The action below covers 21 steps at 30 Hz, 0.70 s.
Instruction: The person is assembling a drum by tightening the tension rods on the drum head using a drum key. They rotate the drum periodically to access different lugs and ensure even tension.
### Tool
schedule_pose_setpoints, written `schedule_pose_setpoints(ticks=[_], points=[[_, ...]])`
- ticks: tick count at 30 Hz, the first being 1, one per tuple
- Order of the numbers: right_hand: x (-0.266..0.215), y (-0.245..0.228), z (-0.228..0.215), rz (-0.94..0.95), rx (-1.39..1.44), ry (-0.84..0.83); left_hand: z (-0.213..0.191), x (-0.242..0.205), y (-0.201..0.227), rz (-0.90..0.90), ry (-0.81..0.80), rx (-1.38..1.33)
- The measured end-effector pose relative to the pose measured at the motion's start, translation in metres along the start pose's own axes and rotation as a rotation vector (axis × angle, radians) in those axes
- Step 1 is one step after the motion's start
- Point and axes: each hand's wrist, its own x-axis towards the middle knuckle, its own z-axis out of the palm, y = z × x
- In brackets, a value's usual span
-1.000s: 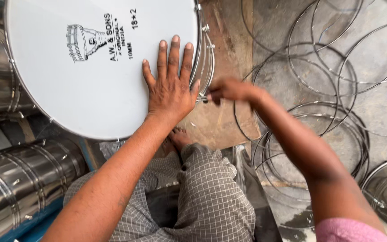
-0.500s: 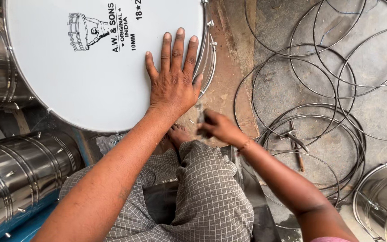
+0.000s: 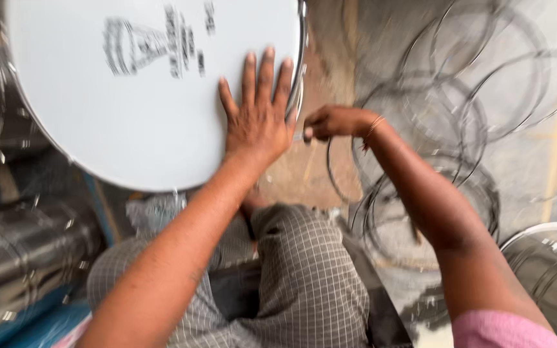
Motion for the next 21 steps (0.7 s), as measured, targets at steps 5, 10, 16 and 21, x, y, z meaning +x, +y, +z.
schedule_pose_setpoints(ticks=[5,10,16,21], points=[[-0.037,-0.023,0.026,0.323,-0.966,0.421,-0.004,0.002,-0.007,0.019,0.152,-0.124],[-0.092,-0.074,0.056,0.241,0.062,0.541,0.015,-0.007,-0.028,-0.039,0.46,-0.689],[-0.099,-0.143,0.086,0.236,0.705,0.768,0.036,-0.06,-0.212,-0.416,0.892,-0.677],[-0.044,-0.177,0.111,0.235,0.676,0.881,0.057,-0.133,-0.312,-0.873,0.693,-0.74]])
